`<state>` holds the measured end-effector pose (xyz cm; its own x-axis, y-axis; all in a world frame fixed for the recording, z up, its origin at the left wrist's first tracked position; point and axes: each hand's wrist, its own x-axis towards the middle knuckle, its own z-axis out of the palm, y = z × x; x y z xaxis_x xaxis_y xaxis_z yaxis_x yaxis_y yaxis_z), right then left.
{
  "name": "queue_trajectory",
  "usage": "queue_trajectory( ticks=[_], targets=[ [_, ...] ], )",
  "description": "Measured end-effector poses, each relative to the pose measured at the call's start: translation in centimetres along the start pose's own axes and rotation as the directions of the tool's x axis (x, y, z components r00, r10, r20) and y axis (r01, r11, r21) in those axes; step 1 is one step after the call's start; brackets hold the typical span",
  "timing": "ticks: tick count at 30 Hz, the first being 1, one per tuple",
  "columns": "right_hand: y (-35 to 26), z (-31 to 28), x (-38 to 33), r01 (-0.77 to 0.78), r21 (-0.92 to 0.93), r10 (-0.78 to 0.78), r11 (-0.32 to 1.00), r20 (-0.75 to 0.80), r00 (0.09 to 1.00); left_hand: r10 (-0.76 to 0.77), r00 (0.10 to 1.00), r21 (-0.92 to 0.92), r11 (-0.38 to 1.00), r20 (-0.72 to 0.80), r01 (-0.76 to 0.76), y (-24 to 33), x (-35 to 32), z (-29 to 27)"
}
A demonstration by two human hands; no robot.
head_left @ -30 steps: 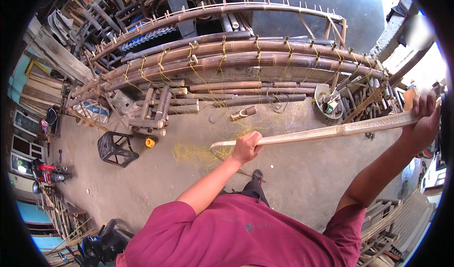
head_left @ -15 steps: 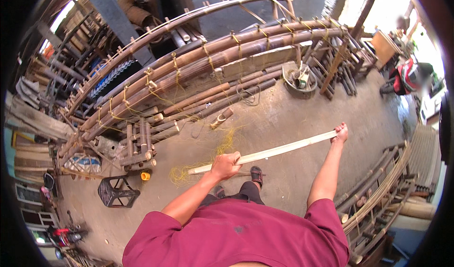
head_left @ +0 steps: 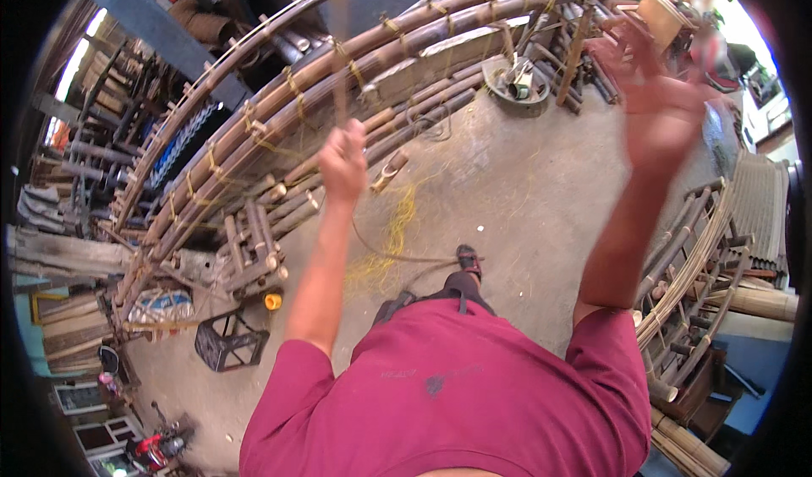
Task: The person walks through a cluttered outdoor yard and enters a workshop area, then ties a yellow string around a bundle of bamboo poles to secure them together.
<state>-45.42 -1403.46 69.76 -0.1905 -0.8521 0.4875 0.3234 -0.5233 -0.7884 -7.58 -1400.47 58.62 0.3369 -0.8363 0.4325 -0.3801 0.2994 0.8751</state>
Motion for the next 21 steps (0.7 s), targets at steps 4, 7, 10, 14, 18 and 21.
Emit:
queue_trajectory(
  ticks=[4,7,10,14,18,21],
  targets=[
    [16.6,15.4,-14.1,-0.111,-0.414,0.345,0.903,0.549,0.761,-0.03,0.991,-0.098,0.995,-0.133,0.017,0.4,1.8,-9.8],
    [23.6,21.1,-24.4,0.148,-0.492,0.313,0.858,0.729,0.609,-0.147,0.972,-0.333,0.94,-0.185,0.079,6.6,0.1,-12.7],
    [25.2,26.1,-28.3,0.221,-0.309,0.114,0.925,0.781,0.614,-0.001,0.997,-0.455,0.89,-0.082,-0.037,10.2,0.9,-17.2],
    [23.5,28.9,-27.2,0.066,-0.439,0.188,0.896,0.51,0.839,0.098,0.987,-0.589,0.793,-0.131,-0.156,10.1,1.1,-19.7],
    [17.9,29.6,-20.5,0.053,-0.456,0.141,0.889,0.382,0.913,-0.241,0.954,-0.521,0.846,-0.179,0.116,-1.5,-4.1,-20.9],
    [13.5,27.4,-14.9,0.223,-0.506,-0.118,0.833,0.231,0.966,-0.798,0.603,-0.456,0.534,0.009,0.712,-12.5,-14.5,-20.6]
  ],
)
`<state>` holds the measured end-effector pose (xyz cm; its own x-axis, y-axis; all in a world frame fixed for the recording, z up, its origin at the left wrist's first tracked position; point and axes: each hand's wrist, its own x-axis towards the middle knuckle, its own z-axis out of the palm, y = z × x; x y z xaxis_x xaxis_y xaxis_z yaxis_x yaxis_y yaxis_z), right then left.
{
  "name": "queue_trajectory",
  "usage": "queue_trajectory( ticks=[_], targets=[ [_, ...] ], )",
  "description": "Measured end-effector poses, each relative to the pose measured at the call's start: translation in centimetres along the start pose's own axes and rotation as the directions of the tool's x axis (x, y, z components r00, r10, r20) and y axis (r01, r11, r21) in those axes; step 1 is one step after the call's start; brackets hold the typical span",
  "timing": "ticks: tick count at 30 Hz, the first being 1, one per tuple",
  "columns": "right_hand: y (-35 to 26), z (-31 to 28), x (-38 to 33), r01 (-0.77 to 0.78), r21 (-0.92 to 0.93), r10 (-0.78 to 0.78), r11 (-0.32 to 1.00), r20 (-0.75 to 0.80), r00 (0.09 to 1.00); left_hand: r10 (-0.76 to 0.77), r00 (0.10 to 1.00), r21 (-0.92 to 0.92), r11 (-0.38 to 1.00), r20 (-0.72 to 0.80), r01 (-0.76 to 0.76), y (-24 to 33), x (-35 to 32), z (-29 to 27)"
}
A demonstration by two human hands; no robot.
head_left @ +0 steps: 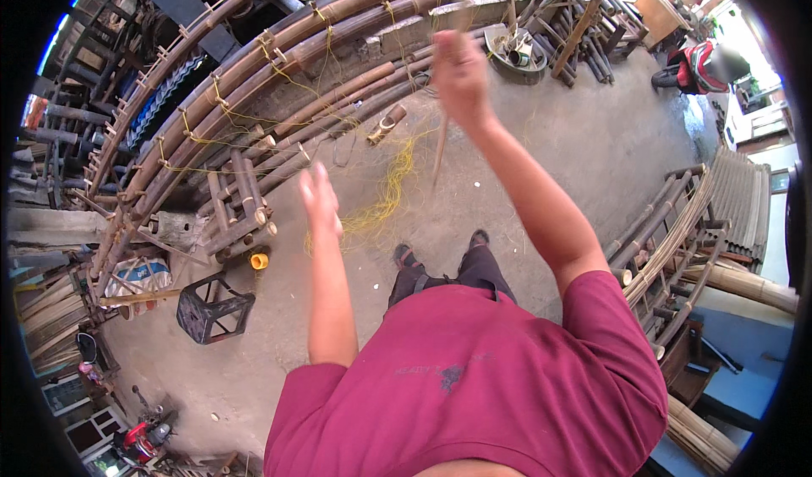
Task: The person walks through a cluttered outdoor yard and enters a workshop area, then ties a yellow string around a bundle of bamboo poles to secure them together.
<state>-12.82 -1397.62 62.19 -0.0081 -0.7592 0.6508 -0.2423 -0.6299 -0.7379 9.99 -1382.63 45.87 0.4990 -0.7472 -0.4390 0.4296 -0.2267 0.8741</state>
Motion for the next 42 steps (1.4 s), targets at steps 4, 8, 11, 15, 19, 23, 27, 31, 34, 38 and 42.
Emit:
queue_trajectory(
  ticks=[4,8,11,15,19,23,27,31,34,38,42],
  targets=[
    [0.0,-5.5,0.7,-0.42,0.621,0.552,0.662,-0.025,0.833,-0.408,0.824,0.188,0.841,-0.393,0.507,-16.9,-1.6,-13.3],
    [5.8,-8.2,-5.6,-0.515,0.716,0.807,0.472,-0.116,0.579,-0.527,0.69,-0.539,0.81,-0.496,0.231,-15.8,-5.7,-23.2],
    [13.1,-7.5,-16.3,-0.714,0.565,0.91,0.413,-0.279,0.305,-0.052,0.871,-0.613,0.731,-0.489,-0.3,-10.8,-6.9,-29.7],
    [18.5,-4.2,-29.3,-0.946,0.323,0.998,-0.043,-0.025,-0.054,0.109,0.449,-0.283,0.639,-0.887,-0.715,-0.3,-8.5,-33.2],
    [15.9,-2.0,-32.0,-0.951,-0.213,0.904,-0.225,0.319,-0.285,0.314,0.456,-0.145,0.671,-0.832,-0.727,6.9,-9.5,-35.6],
    [16.7,-6.8,-31.8,-0.98,-0.176,0.884,-0.092,0.438,-0.162,0.429,0.308,0.152,0.757,-0.849,-0.635,10.5,-10.4,-31.3],
    [18.2,-13.6,-31.1,-0.995,-0.014,0.952,-0.102,0.29,-0.102,0.461,0.163,0.303,0.771,-0.872,-0.561,11.4,-9.2,-30.6],
    [18.6,-18.1,-28.4,-0.975,0.157,0.983,-0.156,0.123,-0.137,0.489,0.103,0.346,0.736,-0.866,-0.582,11.0,-8.5,-27.9],
    [20.1,-20.4,-26.7,-0.968,0.184,0.982,-0.173,0.107,-0.155,0.48,0.018,0.401,0.752,-0.877,-0.524,10.7,-7.3,-24.0],
    [22.9,-19.2,-20.5,-0.995,0.071,0.983,-0.065,0.178,-0.052,0.668,0.233,0.497,0.704,-0.707,-0.508,6.9,-3.7,-14.9],
    [21.9,-13.7,-4.3,-0.928,-0.047,0.878,0.37,0.344,0.333,0.936,0.238,0.649,0.353,-0.26,-0.674,-2.0,4.1,-1.1]
  ],
)
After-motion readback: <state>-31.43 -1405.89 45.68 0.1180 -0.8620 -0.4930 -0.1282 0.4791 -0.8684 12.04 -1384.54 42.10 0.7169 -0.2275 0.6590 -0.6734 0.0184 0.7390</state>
